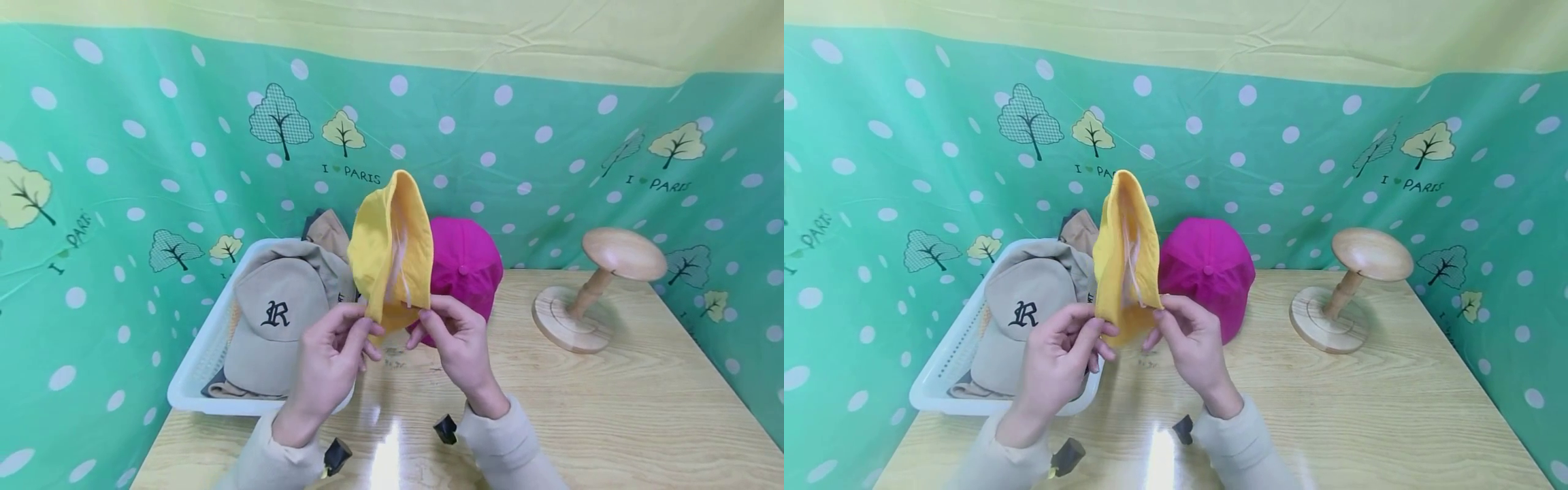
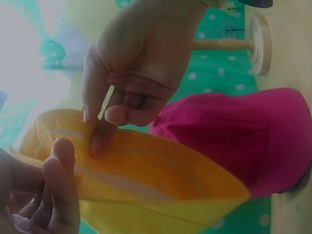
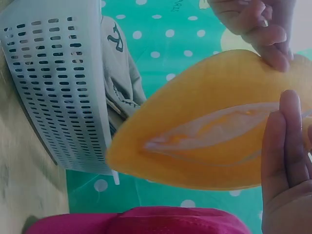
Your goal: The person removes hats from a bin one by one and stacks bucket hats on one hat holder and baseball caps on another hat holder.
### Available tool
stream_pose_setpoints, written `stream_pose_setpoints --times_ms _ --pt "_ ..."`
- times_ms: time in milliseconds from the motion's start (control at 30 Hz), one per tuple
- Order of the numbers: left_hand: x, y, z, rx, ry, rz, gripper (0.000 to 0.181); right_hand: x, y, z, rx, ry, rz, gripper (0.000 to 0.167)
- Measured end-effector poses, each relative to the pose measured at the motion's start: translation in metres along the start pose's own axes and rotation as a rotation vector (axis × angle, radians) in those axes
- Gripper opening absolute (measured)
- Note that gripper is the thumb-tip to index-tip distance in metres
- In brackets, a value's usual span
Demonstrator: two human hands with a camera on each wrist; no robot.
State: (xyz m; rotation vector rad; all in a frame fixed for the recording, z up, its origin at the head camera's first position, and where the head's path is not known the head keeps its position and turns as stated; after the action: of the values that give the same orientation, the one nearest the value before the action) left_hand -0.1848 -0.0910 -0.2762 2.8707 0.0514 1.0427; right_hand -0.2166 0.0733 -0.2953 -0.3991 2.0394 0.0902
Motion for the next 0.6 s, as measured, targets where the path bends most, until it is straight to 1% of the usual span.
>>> stream_pose_setpoints --times_ms 100,133,233,300,367,433,533,600 --pt "-0.003 0.003 0.004 0.028 -0.008 0.011 0.011 0.007 0.005 -0.002 0.004 -0.031 -0.045 0.021" --pt "-0.005 0.004 0.005 0.036 -0.01 0.021 0.012 0.01 0.006 -0.003 0.001 -0.051 -0.082 0.022" --pt "-0.009 0.005 0.01 0.055 -0.013 0.052 0.017 0.019 0.011 -0.006 -0.021 -0.111 -0.243 0.024" --pt "-0.014 0.006 0.012 0.083 0.007 0.076 0.016 0.024 0.014 -0.008 -0.036 -0.144 -0.357 0.027" --pt "-0.022 0.01 0.015 0.12 0.054 0.079 0.014 0.028 0.017 -0.009 -0.044 -0.175 -0.439 0.03" --pt "-0.032 0.014 0.019 0.164 0.127 0.075 0.011 0.032 0.019 -0.01 -0.027 -0.208 -0.461 0.03" --pt "-0.048 0.019 0.026 0.214 0.251 0.063 0.006 0.041 0.025 -0.01 0.058 -0.277 -0.41 0.022" --pt "-0.056 0.021 0.03 0.231 0.315 0.054 0.006 0.046 0.029 -0.011 0.122 -0.321 -0.355 0.016"
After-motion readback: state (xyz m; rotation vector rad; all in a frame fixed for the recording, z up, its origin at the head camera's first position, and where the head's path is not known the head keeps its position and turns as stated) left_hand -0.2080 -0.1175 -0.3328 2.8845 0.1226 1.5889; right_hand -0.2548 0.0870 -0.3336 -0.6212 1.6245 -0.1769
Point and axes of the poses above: each hand's wrist, its own z-axis away from the middle knuckle, its own y-axis out of the back of the hand, x = y × z, the point moved 10 cm from there along -z, towards the middle knuckle, and after that the axes turned 15 degrees about -y, right-handed, at the moved point
